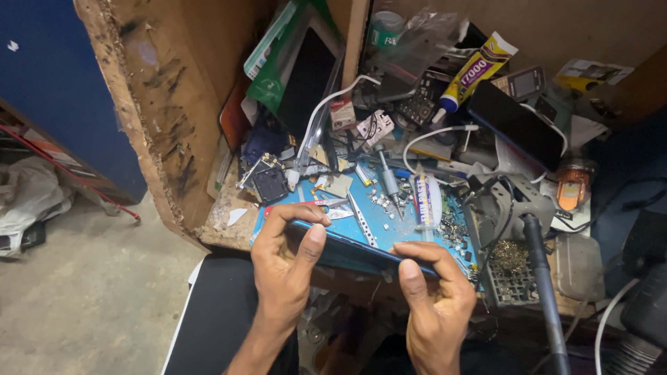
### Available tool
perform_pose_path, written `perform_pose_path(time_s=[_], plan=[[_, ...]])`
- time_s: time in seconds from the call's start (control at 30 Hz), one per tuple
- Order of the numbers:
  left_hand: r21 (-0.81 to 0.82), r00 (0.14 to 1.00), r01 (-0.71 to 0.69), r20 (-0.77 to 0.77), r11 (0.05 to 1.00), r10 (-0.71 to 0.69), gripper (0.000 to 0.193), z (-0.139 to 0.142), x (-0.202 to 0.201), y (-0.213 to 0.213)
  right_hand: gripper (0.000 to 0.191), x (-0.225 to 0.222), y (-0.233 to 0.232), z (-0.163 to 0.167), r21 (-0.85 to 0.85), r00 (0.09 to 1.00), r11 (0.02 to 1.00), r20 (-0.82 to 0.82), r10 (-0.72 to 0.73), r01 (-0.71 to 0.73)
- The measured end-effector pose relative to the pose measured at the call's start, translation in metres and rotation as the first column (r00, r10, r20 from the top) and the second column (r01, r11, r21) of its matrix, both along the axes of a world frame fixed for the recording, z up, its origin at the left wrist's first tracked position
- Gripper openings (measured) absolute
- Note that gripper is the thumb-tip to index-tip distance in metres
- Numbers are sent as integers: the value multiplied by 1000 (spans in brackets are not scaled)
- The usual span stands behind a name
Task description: The person opens a smartphone, uses tweezers to adjust internal components, then closes the device and inspects the exterior. They later use a screwdriver to work on the phone's back panel.
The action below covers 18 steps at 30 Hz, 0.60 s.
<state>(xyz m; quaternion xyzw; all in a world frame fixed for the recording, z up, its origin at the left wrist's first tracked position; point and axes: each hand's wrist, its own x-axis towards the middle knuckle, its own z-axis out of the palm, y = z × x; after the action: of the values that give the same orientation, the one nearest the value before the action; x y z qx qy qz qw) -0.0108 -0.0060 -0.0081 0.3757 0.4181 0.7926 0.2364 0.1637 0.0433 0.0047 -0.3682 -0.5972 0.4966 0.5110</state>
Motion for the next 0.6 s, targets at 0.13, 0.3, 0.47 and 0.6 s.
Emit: perform_pose_path(time_s=[0.13, 0.3, 0.47, 0.6], plan=[[-28, 999, -2, -47, 1000, 0, 14, 1, -2, -1, 21, 1, 2, -5, 53, 992, 996, -102, 71, -66], [-30, 996, 0, -90, 1000, -3, 14, -1, -6, 1, 17, 1, 4, -8, 7, 988, 998, -140, 69, -69], [-48, 998, 24, -55, 999, -27, 20, -5, -10, 1, 16, 0, 2, -7, -39, 990, 998, -135, 48, -54], [-73, 999, 24, -23, 997, -26, 27, -6, -11, 2, 21, -3, 0, -6, -66, 992, 997, -125, 21, -29]])
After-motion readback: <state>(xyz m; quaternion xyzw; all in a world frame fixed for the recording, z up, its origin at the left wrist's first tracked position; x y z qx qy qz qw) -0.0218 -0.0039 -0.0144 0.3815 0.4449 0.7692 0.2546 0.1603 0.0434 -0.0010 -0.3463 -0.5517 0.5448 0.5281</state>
